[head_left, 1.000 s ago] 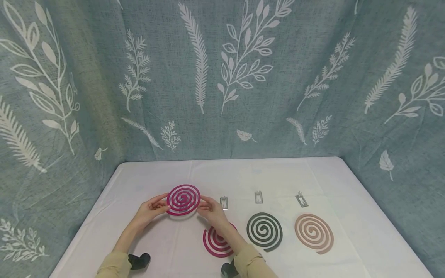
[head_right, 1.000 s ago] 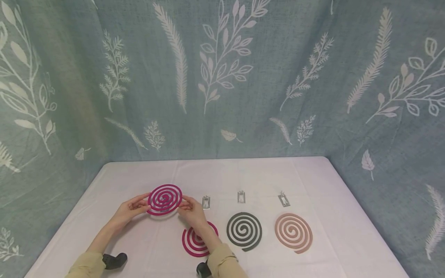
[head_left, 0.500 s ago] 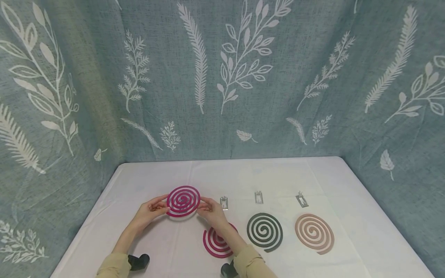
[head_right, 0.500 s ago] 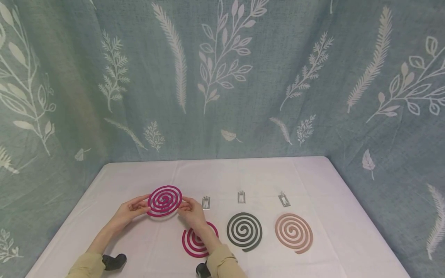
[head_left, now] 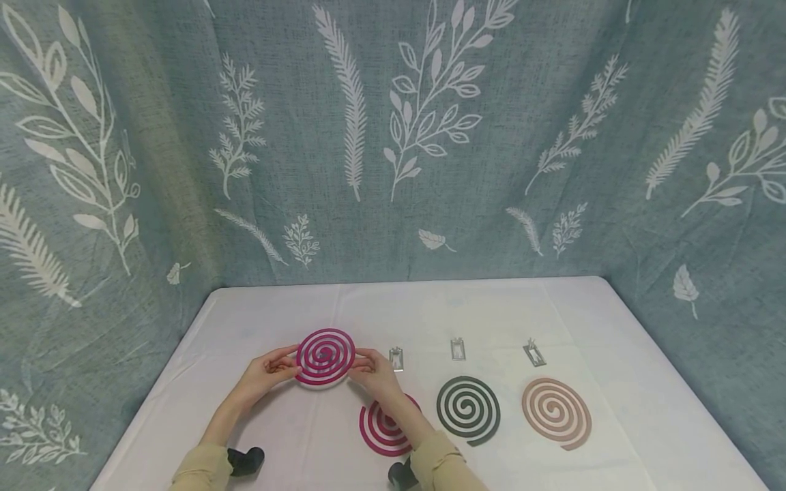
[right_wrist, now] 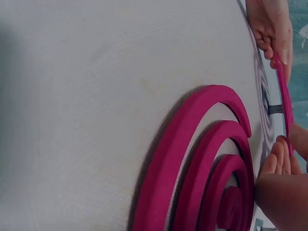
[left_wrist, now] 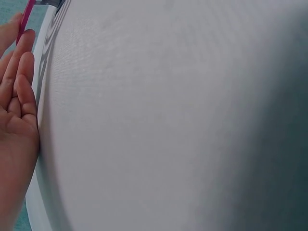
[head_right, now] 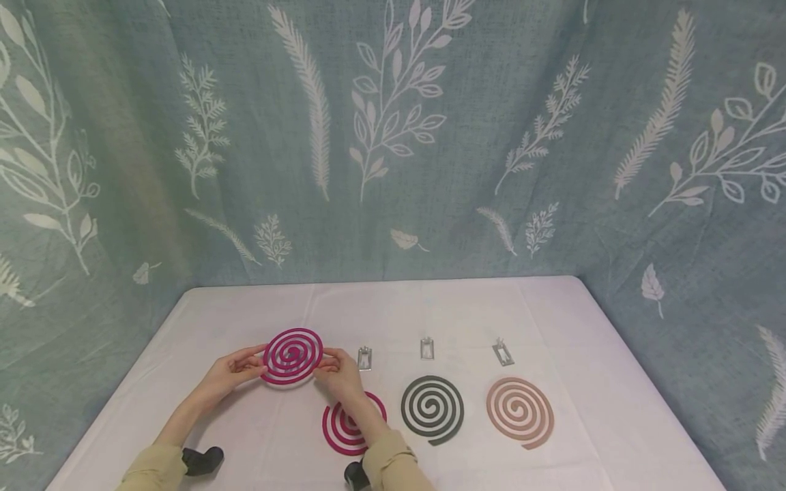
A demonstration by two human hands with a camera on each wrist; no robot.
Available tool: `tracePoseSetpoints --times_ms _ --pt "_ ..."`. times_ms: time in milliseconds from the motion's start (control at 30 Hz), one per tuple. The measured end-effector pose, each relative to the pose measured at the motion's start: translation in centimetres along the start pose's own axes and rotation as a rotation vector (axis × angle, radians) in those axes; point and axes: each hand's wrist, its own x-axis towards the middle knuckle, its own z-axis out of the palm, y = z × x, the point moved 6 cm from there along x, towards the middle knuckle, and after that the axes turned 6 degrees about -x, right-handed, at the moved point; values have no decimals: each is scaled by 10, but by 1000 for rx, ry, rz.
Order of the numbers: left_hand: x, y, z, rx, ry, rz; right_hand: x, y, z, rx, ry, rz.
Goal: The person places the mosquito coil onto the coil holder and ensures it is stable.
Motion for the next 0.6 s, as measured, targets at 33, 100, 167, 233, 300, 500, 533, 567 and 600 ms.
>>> tracePoseSetpoints --times_ms 33,100,167,233,300,500,533,567,600 --pt "0 0 0 -2 4 -5 0 0 0 -3 4 -3" --pt "-1 0 0 3 6 -14 0 0 0 -13 13 -12" --pt "-1 0 0 8 13 -23 0 -1 0 -22 25 -17" --pt "0 0 0 19 10 -20 -1 -3 0 -31 36 -22" --pt "0 1 1 29 5 -16 -2 -4 0 -39 46 -25" --pt "1 -1 0 27 0 -34 -1 -4 1 -39 57 -1" --pt "1 -2 0 25 1 -35 -1 -5 1 -41 59 -3" --pt "1 -2 0 32 -7 -30 -1 -5 1 -38 61 1" --pt "1 -2 0 32 -10 -28 -1 -6 1 -40 62 4"
